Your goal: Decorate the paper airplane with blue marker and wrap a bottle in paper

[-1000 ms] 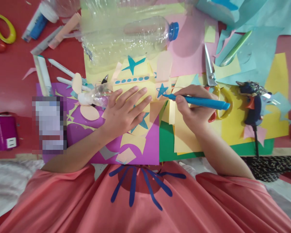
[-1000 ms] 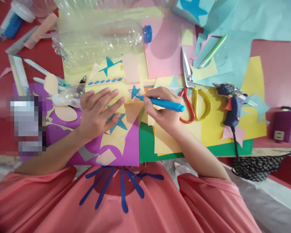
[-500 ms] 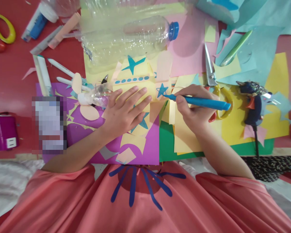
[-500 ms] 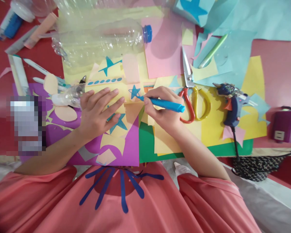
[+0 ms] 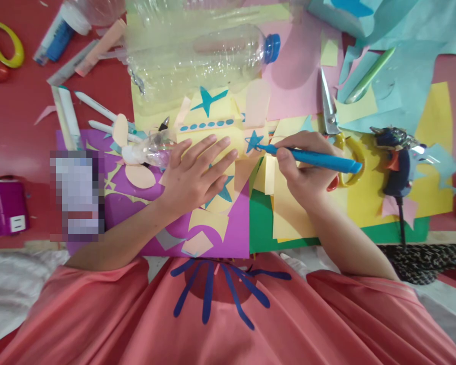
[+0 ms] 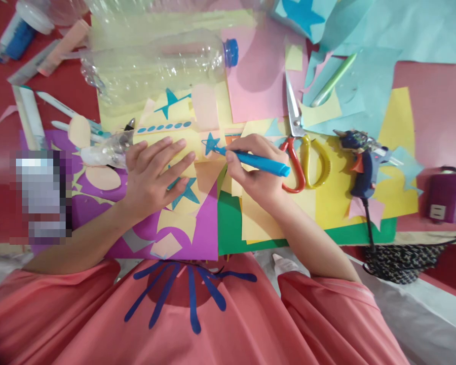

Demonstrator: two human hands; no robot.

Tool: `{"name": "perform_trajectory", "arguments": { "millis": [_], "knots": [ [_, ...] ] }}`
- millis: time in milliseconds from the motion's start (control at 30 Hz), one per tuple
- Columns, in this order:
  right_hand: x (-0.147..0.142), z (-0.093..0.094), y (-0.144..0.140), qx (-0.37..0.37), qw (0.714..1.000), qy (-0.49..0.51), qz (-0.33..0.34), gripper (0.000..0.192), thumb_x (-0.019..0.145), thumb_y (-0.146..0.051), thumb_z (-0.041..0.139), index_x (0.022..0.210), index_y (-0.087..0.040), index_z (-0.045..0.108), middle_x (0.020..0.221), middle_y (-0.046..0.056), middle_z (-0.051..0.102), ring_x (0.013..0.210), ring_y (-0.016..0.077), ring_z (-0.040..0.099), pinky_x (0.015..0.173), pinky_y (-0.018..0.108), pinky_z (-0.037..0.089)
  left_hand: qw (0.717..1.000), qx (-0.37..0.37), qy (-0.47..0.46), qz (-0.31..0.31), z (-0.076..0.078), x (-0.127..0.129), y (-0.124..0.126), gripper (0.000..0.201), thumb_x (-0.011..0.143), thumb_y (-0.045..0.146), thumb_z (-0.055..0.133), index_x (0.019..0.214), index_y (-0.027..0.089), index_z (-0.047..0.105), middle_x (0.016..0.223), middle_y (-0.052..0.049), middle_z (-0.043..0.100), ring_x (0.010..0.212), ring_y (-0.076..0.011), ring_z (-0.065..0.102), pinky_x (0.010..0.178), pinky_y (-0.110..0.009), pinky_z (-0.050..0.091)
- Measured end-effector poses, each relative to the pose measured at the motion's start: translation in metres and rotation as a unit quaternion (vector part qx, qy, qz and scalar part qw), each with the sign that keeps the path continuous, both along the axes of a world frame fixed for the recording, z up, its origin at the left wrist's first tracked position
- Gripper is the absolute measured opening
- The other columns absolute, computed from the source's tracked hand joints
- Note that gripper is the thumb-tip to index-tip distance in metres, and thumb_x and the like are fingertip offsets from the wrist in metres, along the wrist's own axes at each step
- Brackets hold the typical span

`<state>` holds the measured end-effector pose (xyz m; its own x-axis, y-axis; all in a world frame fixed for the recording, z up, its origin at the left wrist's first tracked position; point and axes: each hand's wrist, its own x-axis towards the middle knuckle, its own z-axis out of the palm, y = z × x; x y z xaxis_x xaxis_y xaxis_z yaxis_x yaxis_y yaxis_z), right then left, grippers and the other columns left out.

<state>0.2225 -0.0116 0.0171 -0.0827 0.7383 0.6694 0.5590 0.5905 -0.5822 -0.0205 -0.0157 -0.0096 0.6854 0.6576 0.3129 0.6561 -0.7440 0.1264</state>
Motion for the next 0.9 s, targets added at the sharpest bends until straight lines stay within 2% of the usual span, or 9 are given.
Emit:
{"name": "perform_trajectory", "arguments": {
  "millis": [267,400,533,733,900],
  "knots": [
    [0.0009,0.0006,-0.0002,0.003,1.0,-0.006,0.0,0.012,0.089,-0.023,0.06,0.078,-0.026,0.063,0.068,-0.002,0.07,0.058,0.013,0.067,0.051,0.027,0.054,1.0,0.027,-0.007,0.006,0.0031,0.0022,-0.0009,0.058,0.102,0.033,0.037,0.156,0.033,0.013,0.154,0.001,0.046,0.143,-0.018,0.042,0.124,-0.039,0.016],
    [0.0003,0.0003,-0.0003,-0.003,1.0,0.003,0.011,0.015,0.089,-0.024,0.06,0.074,-0.025,0.061,0.063,-0.004,0.067,0.054,0.0116,0.064,0.049,0.026,0.052,1.0,0.014,-0.002,0.005,0.0034,0.0018,-0.0013,0.057,0.102,0.033,0.035,0.156,0.033,0.015,0.155,0.001,0.044,0.144,-0.0191,0.041,0.124,-0.042,0.017],
    [-0.0002,0.0,-0.0007,-0.002,1.0,0.007,0.003,0.012,0.089,-0.024,0.06,0.078,-0.025,0.064,0.068,-0.002,0.069,0.059,0.0132,0.066,0.052,0.029,0.054,1.0,-0.002,-0.003,0.005,0.0029,0.0009,-0.0014,0.055,0.103,0.033,0.033,0.155,0.033,0.017,0.156,0.001,0.042,0.145,-0.0205,0.04,0.124,-0.045,0.017],
    [0.0014,-0.003,-0.0016,-0.011,1.0,-0.012,-0.011,0.019,0.092,-0.032,0.058,0.074,-0.027,0.062,0.063,-0.002,0.066,0.054,0.0149,0.063,0.048,0.032,0.051,1.0,-0.003,-0.007,0.005,0.0027,0.001,-0.0013,0.056,0.103,0.033,0.033,0.156,0.035,0.014,0.157,0.002,0.042,0.145,-0.02,0.041,0.124,-0.043,0.017],
    [0.001,0.0006,-0.0015,0.001,1.0,-0.014,-0.012,0.014,0.092,-0.028,0.058,0.079,-0.028,0.064,0.068,-0.001,0.07,0.059,0.0152,0.067,0.051,0.031,0.053,1.0,0.003,0.0,0.006,0.0027,0.001,-0.0015,0.057,0.103,0.033,0.032,0.156,0.034,0.012,0.156,0.001,0.042,0.144,-0.0206,0.041,0.124,-0.045,0.017]
  ]
}}
